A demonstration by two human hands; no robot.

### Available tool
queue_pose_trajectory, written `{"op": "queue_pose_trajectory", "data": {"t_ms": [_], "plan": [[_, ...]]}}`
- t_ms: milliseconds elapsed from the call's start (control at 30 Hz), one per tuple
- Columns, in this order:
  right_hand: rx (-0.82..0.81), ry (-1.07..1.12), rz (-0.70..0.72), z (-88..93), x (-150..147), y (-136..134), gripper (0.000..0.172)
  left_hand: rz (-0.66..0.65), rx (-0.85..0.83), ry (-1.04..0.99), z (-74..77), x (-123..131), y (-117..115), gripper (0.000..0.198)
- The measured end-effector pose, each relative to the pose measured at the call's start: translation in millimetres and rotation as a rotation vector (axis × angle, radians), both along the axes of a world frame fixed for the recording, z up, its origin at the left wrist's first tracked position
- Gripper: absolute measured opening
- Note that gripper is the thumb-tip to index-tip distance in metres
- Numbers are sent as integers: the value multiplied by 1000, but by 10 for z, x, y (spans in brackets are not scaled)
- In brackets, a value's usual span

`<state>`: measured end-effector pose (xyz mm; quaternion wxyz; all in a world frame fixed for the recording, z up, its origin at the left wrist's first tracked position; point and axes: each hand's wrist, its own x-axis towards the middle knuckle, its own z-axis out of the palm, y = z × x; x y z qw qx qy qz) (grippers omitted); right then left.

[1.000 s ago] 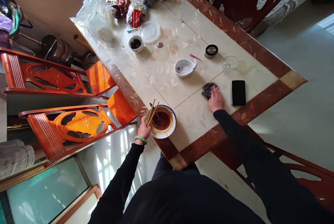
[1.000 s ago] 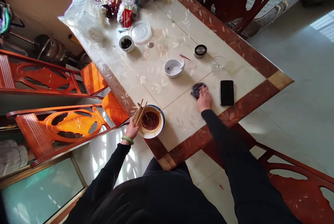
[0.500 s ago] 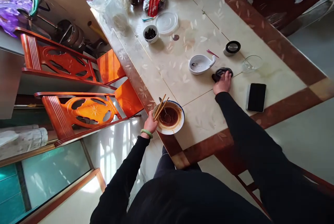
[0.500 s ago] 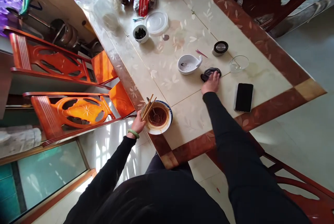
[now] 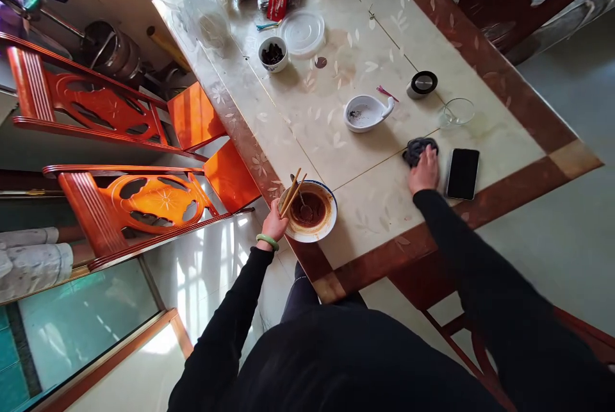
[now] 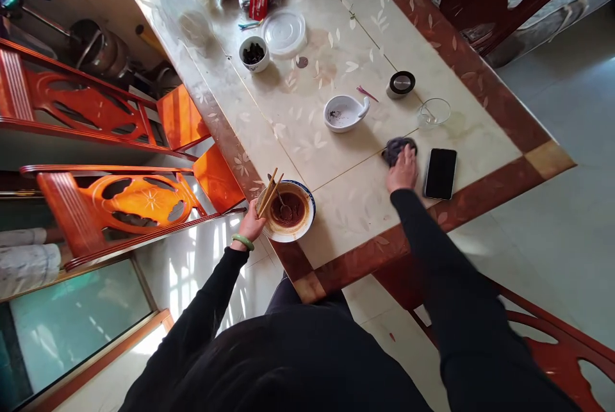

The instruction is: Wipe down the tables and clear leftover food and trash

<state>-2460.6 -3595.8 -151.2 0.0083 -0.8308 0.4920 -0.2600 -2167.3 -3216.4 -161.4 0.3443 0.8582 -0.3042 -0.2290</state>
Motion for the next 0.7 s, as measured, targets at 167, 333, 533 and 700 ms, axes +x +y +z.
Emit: {"op": "queue_pose_trajectory", "data": {"t_ms": [167, 333, 533, 700], "plan": [[-34, 66, 184, -704, -387, 1050, 71, -8, -117, 93, -100, 27, 43, 77], [-7, -1, 13, -50, 4, 217, 73, -9, -204, 125, -174, 29, 43, 80], [14, 74, 266, -79, 1133, 551, 70, 28, -338, 194, -316, 29, 19, 80], [1, 196, 627, -458, 611, 1100, 71, 74, -420, 245, -383, -78, -32, 76]]}}
